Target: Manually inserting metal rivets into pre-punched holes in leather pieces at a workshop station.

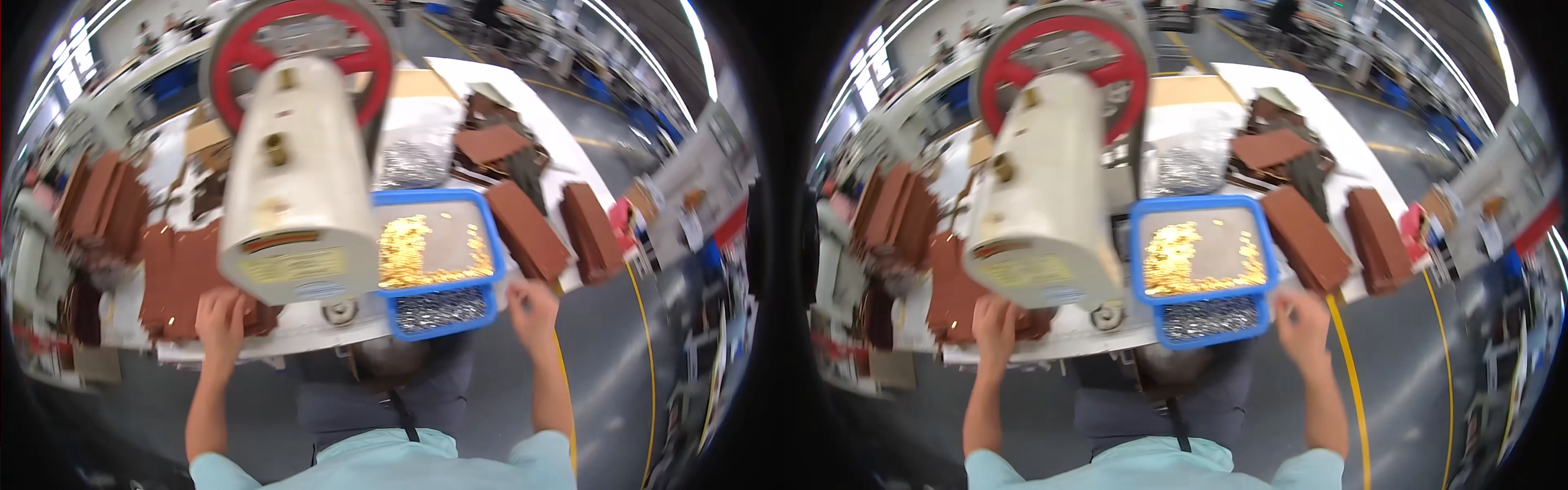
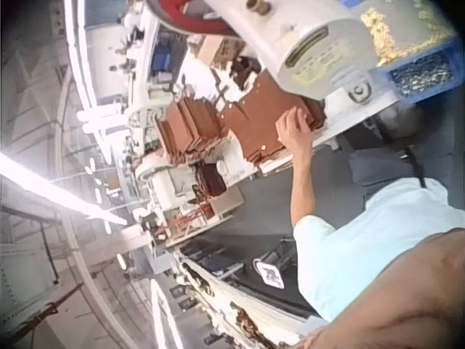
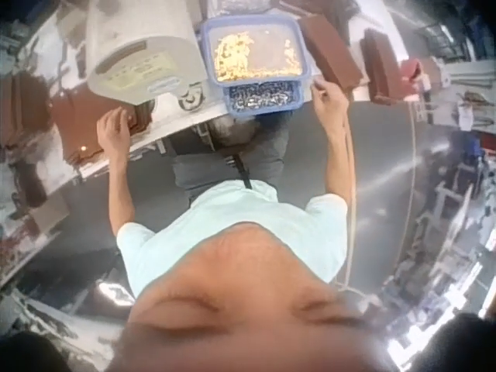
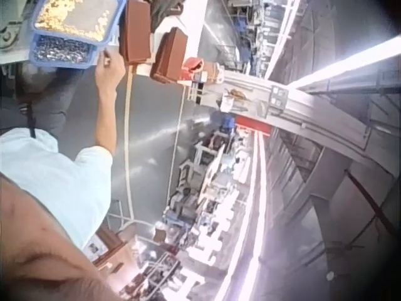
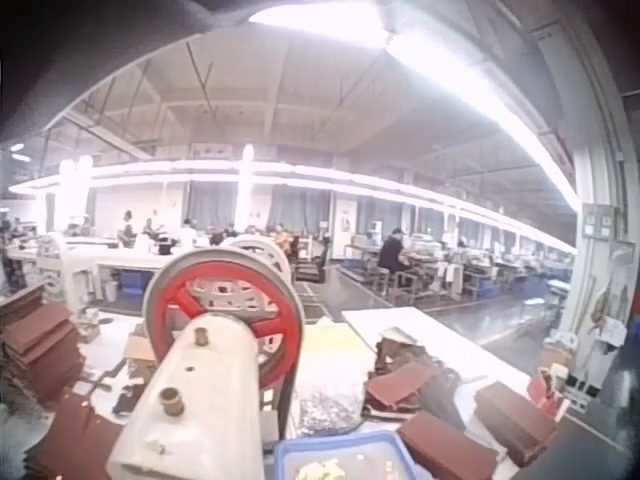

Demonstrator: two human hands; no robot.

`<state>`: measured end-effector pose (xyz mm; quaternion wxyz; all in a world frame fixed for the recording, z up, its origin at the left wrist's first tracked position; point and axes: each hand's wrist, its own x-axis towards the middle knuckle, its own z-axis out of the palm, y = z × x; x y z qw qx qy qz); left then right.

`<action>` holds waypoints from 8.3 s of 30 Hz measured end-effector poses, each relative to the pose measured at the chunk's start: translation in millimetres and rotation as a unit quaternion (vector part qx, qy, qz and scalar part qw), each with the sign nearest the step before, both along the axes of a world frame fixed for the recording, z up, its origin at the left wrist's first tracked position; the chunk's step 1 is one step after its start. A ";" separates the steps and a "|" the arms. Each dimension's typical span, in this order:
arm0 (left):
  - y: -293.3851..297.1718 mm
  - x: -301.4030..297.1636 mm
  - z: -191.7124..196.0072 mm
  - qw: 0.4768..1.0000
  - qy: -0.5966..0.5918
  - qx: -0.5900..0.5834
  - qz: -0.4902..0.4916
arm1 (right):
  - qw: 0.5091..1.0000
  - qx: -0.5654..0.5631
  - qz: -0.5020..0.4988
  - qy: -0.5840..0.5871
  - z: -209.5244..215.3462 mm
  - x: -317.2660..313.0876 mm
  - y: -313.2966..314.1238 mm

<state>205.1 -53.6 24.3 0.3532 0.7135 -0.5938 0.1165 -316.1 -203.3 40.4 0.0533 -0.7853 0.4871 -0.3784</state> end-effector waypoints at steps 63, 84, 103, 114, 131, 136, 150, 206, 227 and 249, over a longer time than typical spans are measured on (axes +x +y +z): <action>10.0 -224.8 -9.1 0.682 0.674 0.156 -0.237 | 0.923 0.298 0.242 -0.025 15.7 71.9 -54.4; 36.6 -216.2 -20.4 0.685 0.675 0.147 -0.231 | 0.969 0.120 0.141 0.165 4.8 119.2 -160.3; -0.7 -222.3 -15.3 0.708 0.650 0.172 -0.217 | 0.940 0.176 0.260 -0.131 15.9 105.3 68.5; 4.0 -226.0 -8.6 0.702 0.621 0.209 -0.280 | 0.922 0.198 0.265 -0.201 -7.2 114.4 76.6; -0.6 -226.0 -3.4 0.832 0.363 0.258 -0.332 | 0.962 0.165 0.206 -0.072 -1.8 104.3 76.1; -2.9 -222.8 -4.7 0.818 0.386 0.251 -0.345 | 0.952 0.194 0.217 -0.096 -5.0 94.4 74.4; 0.8 -228.4 -25.4 0.925 0.181 0.070 -0.327 | 0.980 0.118 0.135 0.083 -49.2 90.5 7.9; 9.3 -223.0 -29.9 0.871 0.257 0.013 -0.418 | 0.879 0.235 0.406 -0.084 -7.2 80.0 77.8; 2.6 -228.1 -2.4 0.885 0.233 0.176 -0.363 | 0.920 0.064 0.380 -0.074 -28.4 92.5 79.6; 10.1 -223.9 49.5 0.879 0.270 0.321 -0.228 | 0.982 0.176 0.060 0.035 -18.1 69.4 -183.4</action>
